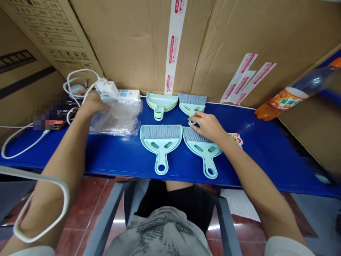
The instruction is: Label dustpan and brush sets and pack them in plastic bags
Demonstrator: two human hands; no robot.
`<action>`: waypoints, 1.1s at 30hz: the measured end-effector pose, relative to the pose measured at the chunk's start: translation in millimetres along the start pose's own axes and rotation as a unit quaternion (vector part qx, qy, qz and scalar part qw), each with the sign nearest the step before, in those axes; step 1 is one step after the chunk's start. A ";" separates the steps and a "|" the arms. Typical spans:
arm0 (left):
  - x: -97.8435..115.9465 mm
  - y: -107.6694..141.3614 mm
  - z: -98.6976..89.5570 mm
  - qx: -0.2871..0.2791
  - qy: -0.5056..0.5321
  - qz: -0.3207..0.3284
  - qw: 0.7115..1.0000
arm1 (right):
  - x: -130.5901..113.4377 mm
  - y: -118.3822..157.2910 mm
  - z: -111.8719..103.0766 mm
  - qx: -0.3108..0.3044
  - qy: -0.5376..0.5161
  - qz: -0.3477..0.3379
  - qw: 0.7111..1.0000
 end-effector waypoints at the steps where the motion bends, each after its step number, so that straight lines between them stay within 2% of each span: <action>1: 1.9 4.5 -1.5 -0.006 -0.027 -0.041 0.999 | -0.1 -0.2 0.6 0.002 -0.001 0.002 1.000; 3: 20.8 14.5 -4.6 -0.017 -0.047 -0.046 0.998 | -0.9 -0.6 2.1 0.002 0.001 0.003 1.000; 5: 47.8 27.6 -10.9 -0.001 -0.045 -0.031 0.999 | -1.9 -0.8 3.3 -0.001 0.008 0.007 1.000; 9: 105.0 52.5 -28.7 0.095 -0.092 0.009 0.991 | -2.8 -0.8 2.9 -0.006 0.020 0.021 1.000; 12: 142.0 57.5 -21.0 0.103 -0.092 0.103 0.985 | -3.0 0.1 0.0 -0.001 0.020 0.020 1.000; 14: 155.8 56.7 -8.2 0.084 -0.075 0.150 0.982 | -3.2 0.9 -3.7 0.011 0.000 0.011 1.000; 18: 161.7 51.4 15.1 0.042 -0.029 0.185 0.981 | 3.1 1.8 -15.2 0.067 -0.052 0.030 0.996; 22: 158.8 44.4 28.9 0.005 0.012 0.228 0.974 | 9.1 2.3 -20.4 0.099 -0.074 0.046 0.991; 24: 154.5 41.2 33.0 -0.001 0.006 0.235 0.972 | 9.0 2.4 -20.0 0.095 -0.075 0.040 0.992; 29: 139.8 34.4 36.3 0.014 -0.015 0.206 0.978 | 6.1 2.6 -19.4 0.085 -0.067 0.028 0.994; 33: 130.1 27.4 38.3 -0.013 -0.036 0.201 0.979 | 5.7 3.0 -21.1 0.094 -0.072 0.025 0.993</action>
Point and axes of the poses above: each hand's wrist, its own y-axis away from the middle knuckle, its own z-axis out of the palm, x = y × z, the point moved 7 cm from there along -y, towards the middle knuckle, and after that the axes turned 14 degrees about z, right-handed, at the moved point
